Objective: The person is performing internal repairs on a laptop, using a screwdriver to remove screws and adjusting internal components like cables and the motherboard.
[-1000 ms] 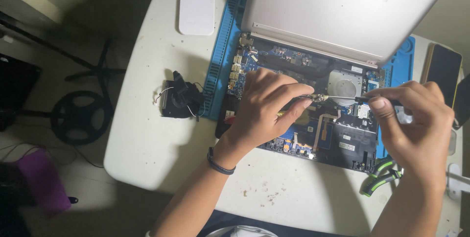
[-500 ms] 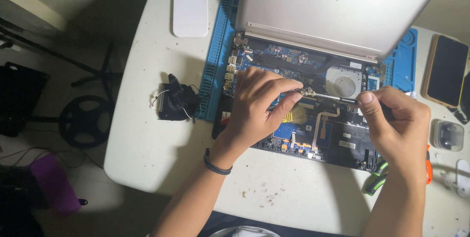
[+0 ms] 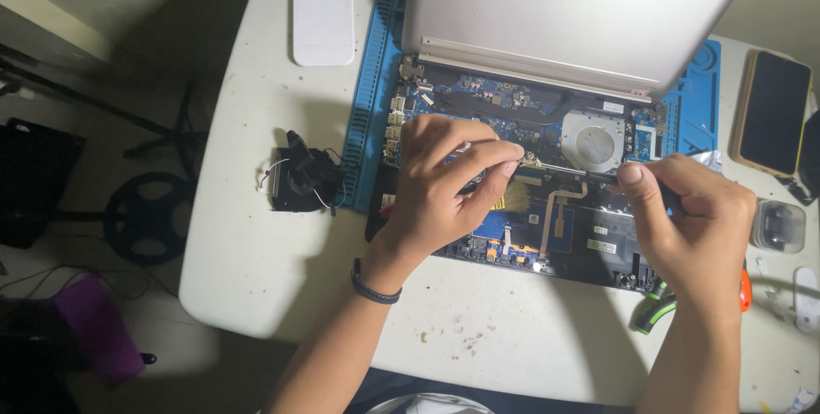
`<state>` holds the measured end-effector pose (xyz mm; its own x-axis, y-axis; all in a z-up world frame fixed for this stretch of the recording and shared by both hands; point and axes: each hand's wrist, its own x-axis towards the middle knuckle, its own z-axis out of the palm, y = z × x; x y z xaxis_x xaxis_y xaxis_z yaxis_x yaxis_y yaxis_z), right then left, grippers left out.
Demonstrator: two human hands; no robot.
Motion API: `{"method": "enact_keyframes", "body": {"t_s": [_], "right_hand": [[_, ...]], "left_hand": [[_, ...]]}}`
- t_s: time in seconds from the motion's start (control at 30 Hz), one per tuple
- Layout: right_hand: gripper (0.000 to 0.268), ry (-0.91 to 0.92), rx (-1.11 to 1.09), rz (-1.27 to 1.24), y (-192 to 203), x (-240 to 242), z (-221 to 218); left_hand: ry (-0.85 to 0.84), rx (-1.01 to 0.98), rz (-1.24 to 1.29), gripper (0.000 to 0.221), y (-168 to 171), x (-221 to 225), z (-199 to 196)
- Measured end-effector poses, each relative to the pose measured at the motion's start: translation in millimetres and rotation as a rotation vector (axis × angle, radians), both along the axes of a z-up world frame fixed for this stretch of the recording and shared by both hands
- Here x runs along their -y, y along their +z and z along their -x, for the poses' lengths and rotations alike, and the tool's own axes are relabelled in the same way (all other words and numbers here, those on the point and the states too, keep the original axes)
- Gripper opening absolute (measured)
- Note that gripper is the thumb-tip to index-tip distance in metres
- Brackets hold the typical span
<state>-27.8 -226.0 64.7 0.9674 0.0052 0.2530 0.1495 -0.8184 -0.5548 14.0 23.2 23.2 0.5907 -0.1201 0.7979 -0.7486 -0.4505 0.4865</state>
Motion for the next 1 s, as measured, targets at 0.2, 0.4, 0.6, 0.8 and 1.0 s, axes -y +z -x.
{"method": "enact_keyframes", "body": {"t_s": [0.2, 0.4, 0.6, 0.8, 1.0], "right_hand": [[0.030, 0.113, 0.284, 0.243, -2.5, 5.7, 4.4], [0.023, 0.122, 0.388, 0.404, 2.8, 2.4, 7.4], [0.025, 0.120, 0.391, 0.490, 2.8, 1.5, 8.5], [0.030, 0.093, 0.365, 0.420, 1.5, -0.7, 12.1], [0.032, 0.005, 0.375, 0.261, -5.8, 2.8, 21.0]], "left_hand": [[0.065, 0.033, -0.091, 0.008, 4.8, -0.9, 0.9], [0.148, 0.204, -0.278, 0.020, -0.1, -1.0, -1.2], [0.136, 0.152, -0.354, 0.019, 0.5, 0.1, 1.2], [0.063, -0.053, -0.153, 0.005, -0.8, 8.2, 5.3], [-0.267, -0.520, 0.646, 0.013, 2.2, 2.6, 4.6]]}}
